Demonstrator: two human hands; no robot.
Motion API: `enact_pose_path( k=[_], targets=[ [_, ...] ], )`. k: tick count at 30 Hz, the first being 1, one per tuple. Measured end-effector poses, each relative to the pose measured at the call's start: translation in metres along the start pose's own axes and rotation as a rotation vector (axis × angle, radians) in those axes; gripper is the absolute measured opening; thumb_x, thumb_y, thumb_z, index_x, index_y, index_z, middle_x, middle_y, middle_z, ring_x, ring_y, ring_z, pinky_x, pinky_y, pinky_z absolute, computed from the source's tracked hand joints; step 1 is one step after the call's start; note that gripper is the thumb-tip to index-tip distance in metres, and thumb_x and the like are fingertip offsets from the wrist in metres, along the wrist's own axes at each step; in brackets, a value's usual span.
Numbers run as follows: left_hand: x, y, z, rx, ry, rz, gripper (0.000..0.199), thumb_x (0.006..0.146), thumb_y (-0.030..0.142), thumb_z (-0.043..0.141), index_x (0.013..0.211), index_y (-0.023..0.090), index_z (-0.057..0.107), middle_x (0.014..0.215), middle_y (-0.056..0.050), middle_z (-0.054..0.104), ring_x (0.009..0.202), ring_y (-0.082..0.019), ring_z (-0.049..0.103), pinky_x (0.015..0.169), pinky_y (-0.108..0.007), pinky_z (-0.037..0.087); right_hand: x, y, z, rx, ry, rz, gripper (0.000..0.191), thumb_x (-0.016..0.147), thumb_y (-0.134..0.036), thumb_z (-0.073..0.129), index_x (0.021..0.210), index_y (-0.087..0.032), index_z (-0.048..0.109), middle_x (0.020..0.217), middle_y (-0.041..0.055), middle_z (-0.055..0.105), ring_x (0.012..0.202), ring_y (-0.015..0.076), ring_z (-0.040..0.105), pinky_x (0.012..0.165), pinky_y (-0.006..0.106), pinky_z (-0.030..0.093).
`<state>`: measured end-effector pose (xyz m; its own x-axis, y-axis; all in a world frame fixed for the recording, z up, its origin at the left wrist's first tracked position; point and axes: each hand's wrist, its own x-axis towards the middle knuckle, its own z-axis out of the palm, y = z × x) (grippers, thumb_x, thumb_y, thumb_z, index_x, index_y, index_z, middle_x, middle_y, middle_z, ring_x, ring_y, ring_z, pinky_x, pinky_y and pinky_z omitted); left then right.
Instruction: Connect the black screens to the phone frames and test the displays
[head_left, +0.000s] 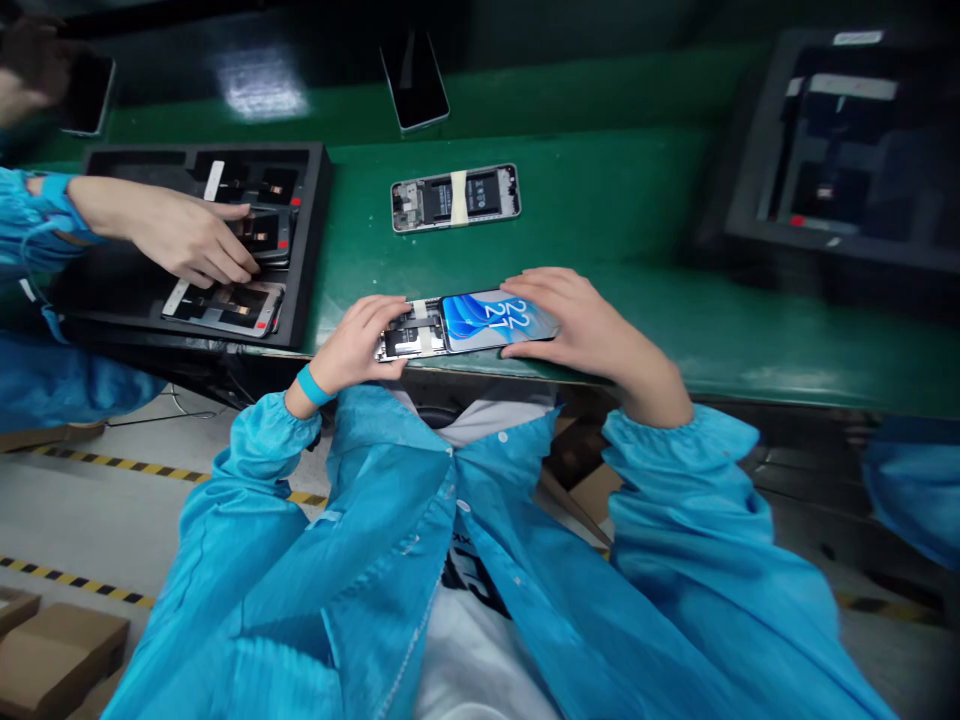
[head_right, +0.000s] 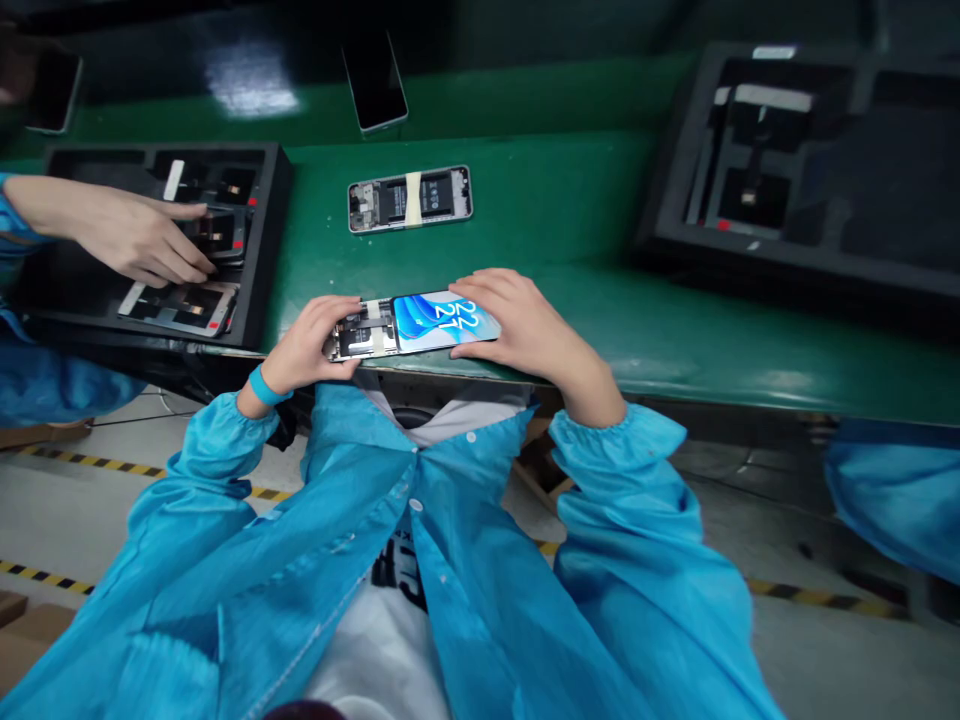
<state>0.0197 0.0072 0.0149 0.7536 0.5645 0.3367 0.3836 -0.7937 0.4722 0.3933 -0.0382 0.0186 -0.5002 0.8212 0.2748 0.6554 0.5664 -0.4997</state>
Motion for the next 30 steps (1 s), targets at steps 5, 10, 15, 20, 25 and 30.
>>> enact_pose_path(
  k=[5,10,15,20,25,30],
  targets=[
    [-0.001,0.000,0.000,-0.002,-0.006,-0.005,0.073,0.090,0.042,0.075,0.154,0.016,0.050,0.151,-0.020,0.062,0.140,-0.037,0.059,0.119,-0.058,0.051,-0.003,-0.005,0.002,-0.039,-0.039,-0.004,0.075,0.095,-0.079,0.063,0.151,-0.028,0.065,0.160,0.0161,0.056,0.149,0.0425,0.051,0.123,0.065,0.040],
    [0.000,0.002,-0.002,-0.009,-0.044,-0.048,0.073,0.090,0.044,0.074,0.154,0.016,0.051,0.152,-0.021,0.062,0.142,-0.037,0.058,0.121,-0.059,0.049,-0.029,0.002,-0.020,-0.121,0.015,0.116,0.066,0.095,-0.081,0.060,0.135,-0.030,0.073,0.156,0.0138,0.059,0.147,0.0450,0.053,0.123,0.067,0.041],
    [0.000,0.001,-0.003,-0.010,-0.064,-0.083,0.074,0.088,0.044,0.074,0.153,0.018,0.051,0.152,-0.021,0.062,0.142,-0.038,0.058,0.121,-0.061,0.049,-0.057,0.015,-0.036,-0.150,0.101,0.229,0.086,0.090,-0.085,0.063,0.155,-0.030,0.060,0.152,0.0172,0.061,0.142,0.0470,0.057,0.120,0.067,0.047],
    [0.001,0.002,-0.005,0.014,-0.046,-0.061,0.071,0.090,0.043,0.073,0.152,0.019,0.051,0.151,-0.020,0.063,0.141,-0.038,0.060,0.120,-0.060,0.049,-0.056,0.018,-0.026,-0.129,0.083,0.273,0.114,0.084,-0.093,0.062,0.171,-0.023,0.040,0.162,0.0193,0.054,0.151,0.0468,0.049,0.126,0.066,0.042],
    [0.002,0.004,-0.007,0.035,-0.003,-0.016,0.067,0.091,0.040,0.073,0.151,0.018,0.053,0.148,-0.020,0.065,0.136,-0.036,0.063,0.117,-0.058,0.052,-0.046,0.017,-0.023,-0.076,0.048,0.292,0.118,0.082,-0.097,0.061,0.169,-0.019,0.042,0.165,0.0205,0.051,0.155,0.0456,0.046,0.128,0.065,0.038],
    [0.002,0.004,-0.009,0.058,-0.014,-0.032,0.066,0.093,0.045,0.073,0.151,0.020,0.053,0.146,-0.018,0.066,0.135,-0.036,0.063,0.116,-0.058,0.053,-0.045,0.017,-0.023,-0.040,0.034,0.333,0.120,0.078,-0.099,0.062,0.170,-0.024,0.041,0.161,0.0182,0.056,0.155,0.0456,0.045,0.128,0.067,0.034]
  ],
)
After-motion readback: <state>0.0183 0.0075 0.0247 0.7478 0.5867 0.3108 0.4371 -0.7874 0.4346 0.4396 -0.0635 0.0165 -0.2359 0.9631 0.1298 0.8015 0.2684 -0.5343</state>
